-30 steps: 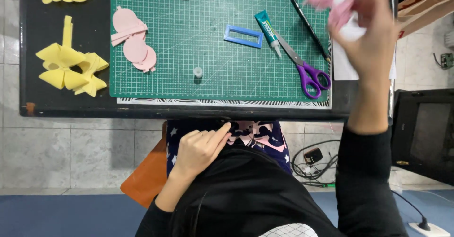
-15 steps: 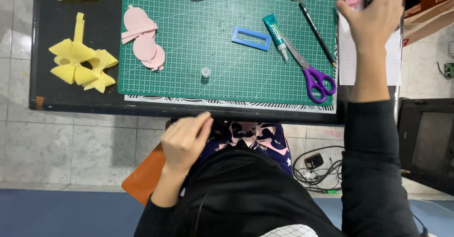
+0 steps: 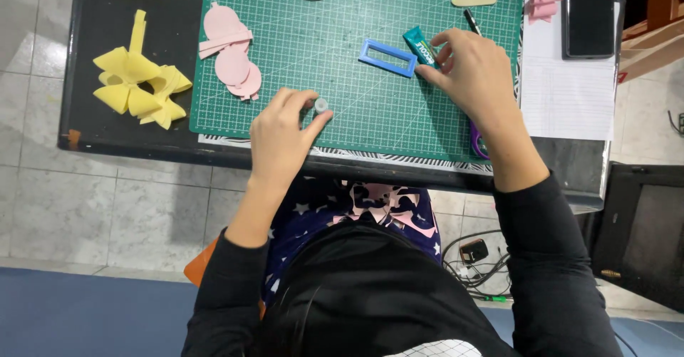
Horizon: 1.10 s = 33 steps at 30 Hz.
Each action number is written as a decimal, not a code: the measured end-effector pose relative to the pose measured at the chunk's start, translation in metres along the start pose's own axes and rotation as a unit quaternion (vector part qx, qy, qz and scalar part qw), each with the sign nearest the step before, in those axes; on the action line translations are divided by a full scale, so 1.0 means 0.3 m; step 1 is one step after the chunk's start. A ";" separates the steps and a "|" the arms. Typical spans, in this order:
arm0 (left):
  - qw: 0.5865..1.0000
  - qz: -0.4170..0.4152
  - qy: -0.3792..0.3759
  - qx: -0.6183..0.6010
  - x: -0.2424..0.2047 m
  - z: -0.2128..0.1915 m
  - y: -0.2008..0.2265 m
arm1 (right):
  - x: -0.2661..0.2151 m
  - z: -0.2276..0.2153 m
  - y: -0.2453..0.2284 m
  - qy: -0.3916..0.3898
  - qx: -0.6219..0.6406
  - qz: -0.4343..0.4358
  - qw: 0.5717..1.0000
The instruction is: Gluing pre-cut foam pieces to create decorative bows.
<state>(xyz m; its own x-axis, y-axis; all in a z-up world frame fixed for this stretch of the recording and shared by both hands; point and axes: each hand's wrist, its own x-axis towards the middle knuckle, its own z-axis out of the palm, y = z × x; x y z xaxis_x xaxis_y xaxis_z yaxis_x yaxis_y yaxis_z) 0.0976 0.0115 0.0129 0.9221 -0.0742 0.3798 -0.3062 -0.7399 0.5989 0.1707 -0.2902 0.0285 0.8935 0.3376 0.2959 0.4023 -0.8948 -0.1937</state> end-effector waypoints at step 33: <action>0.963 -0.169 0.005 0.211 0.028 -0.405 -0.480 | 0.091 -0.009 -0.204 0.085 0.011 -0.145 0.986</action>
<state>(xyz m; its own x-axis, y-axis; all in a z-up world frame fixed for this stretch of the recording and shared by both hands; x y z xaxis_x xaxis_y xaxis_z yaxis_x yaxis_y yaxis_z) 0.1206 0.1987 0.0153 0.9492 0.2234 0.2218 0.1364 -0.9269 0.3496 0.1700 -0.2269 0.0510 0.6954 0.5223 0.4936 0.6409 -0.7615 -0.0972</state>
